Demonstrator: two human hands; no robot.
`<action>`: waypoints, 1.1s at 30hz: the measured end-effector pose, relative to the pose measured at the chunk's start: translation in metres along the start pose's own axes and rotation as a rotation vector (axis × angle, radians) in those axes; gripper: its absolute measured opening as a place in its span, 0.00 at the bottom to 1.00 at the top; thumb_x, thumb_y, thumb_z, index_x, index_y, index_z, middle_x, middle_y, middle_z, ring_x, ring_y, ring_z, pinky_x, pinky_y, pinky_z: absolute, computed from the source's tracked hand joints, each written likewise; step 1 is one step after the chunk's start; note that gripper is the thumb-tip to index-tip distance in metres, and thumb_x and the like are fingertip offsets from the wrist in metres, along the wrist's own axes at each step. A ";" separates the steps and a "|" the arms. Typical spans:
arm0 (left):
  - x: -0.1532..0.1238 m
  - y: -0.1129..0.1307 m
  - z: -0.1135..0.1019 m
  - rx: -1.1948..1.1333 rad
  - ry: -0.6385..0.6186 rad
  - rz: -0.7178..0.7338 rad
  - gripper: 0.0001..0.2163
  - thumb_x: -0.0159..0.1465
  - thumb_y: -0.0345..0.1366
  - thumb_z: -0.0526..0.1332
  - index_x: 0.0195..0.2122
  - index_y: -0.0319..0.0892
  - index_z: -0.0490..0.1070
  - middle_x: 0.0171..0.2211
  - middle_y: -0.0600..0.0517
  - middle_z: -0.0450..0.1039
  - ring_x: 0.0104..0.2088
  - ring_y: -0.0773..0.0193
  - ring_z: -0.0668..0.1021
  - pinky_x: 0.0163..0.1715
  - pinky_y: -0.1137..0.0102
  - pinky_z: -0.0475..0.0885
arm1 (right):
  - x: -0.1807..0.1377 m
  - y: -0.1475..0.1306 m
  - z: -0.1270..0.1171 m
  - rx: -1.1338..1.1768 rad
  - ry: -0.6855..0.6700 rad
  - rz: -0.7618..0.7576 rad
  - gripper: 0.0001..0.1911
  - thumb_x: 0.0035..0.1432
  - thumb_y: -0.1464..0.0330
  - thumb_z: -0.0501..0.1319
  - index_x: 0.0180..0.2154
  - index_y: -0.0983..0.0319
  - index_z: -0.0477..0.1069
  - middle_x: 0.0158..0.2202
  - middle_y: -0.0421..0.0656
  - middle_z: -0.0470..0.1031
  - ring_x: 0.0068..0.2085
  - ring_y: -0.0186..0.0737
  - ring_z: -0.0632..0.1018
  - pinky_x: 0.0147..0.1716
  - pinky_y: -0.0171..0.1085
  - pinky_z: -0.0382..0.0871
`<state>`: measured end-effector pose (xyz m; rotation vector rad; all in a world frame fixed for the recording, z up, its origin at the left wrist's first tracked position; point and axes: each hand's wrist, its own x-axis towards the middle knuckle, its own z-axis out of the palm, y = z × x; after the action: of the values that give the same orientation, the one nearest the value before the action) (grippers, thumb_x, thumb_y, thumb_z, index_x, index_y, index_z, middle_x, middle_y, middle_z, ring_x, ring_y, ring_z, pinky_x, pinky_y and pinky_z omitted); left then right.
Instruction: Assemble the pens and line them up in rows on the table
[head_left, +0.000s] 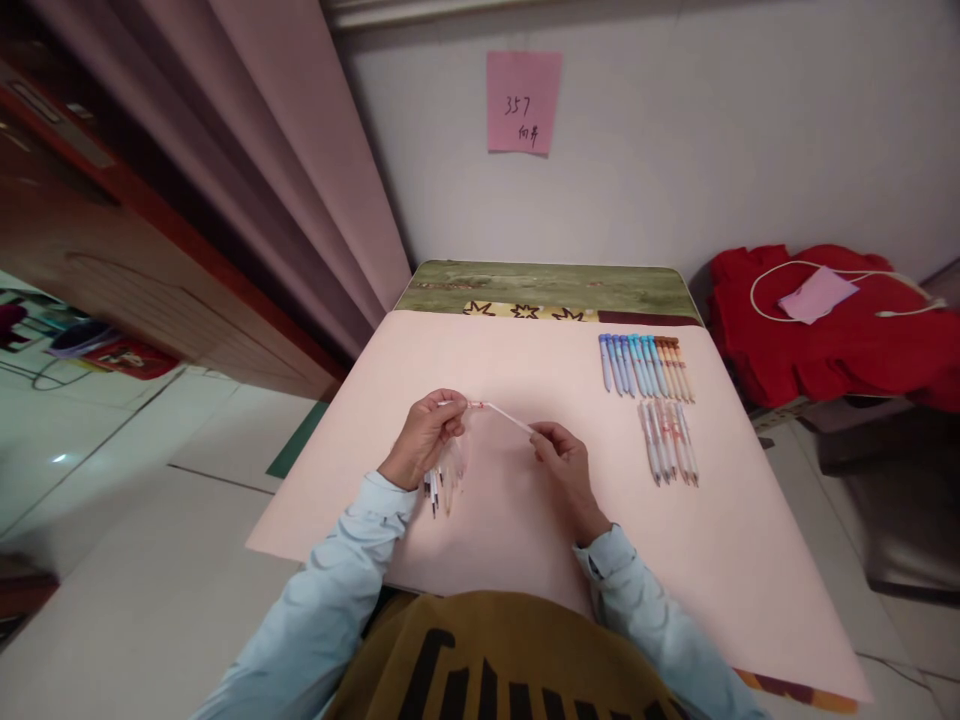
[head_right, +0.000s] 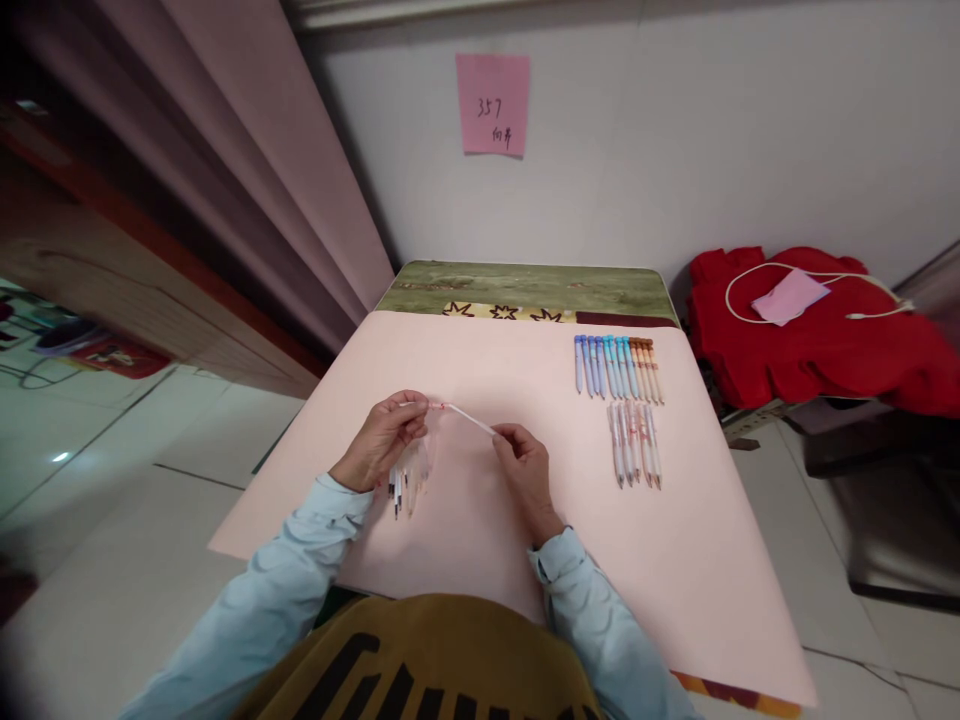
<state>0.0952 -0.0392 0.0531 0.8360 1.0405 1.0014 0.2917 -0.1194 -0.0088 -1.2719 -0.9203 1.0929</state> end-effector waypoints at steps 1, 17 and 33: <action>0.001 0.000 0.000 0.008 0.001 0.008 0.10 0.50 0.33 0.72 0.29 0.38 0.72 0.20 0.59 0.63 0.18 0.76 0.61 0.22 0.75 0.61 | 0.000 0.000 0.000 -0.004 0.001 -0.004 0.12 0.57 0.60 0.62 0.37 0.61 0.77 0.33 0.42 0.77 0.33 0.39 0.73 0.32 0.37 0.67; -0.001 -0.022 0.039 -0.003 0.077 0.049 0.13 0.53 0.42 0.72 0.31 0.37 0.76 0.31 0.52 0.73 0.28 0.72 0.71 0.32 0.73 0.71 | 0.000 0.008 0.005 0.078 0.043 -0.032 0.15 0.53 0.58 0.67 0.38 0.61 0.73 0.34 0.42 0.74 0.35 0.38 0.73 0.35 0.37 0.69; -0.010 -0.035 0.049 -0.059 0.049 -0.018 0.15 0.54 0.44 0.71 0.34 0.37 0.76 0.38 0.45 0.79 0.36 0.65 0.78 0.38 0.68 0.75 | -0.002 0.000 0.007 0.057 0.018 0.061 0.17 0.55 0.54 0.66 0.31 0.62 0.74 0.26 0.40 0.73 0.25 0.33 0.69 0.25 0.34 0.65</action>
<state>0.1492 -0.0648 0.0388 0.7558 1.0536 1.0373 0.2849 -0.1196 -0.0082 -1.2671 -0.8361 1.1458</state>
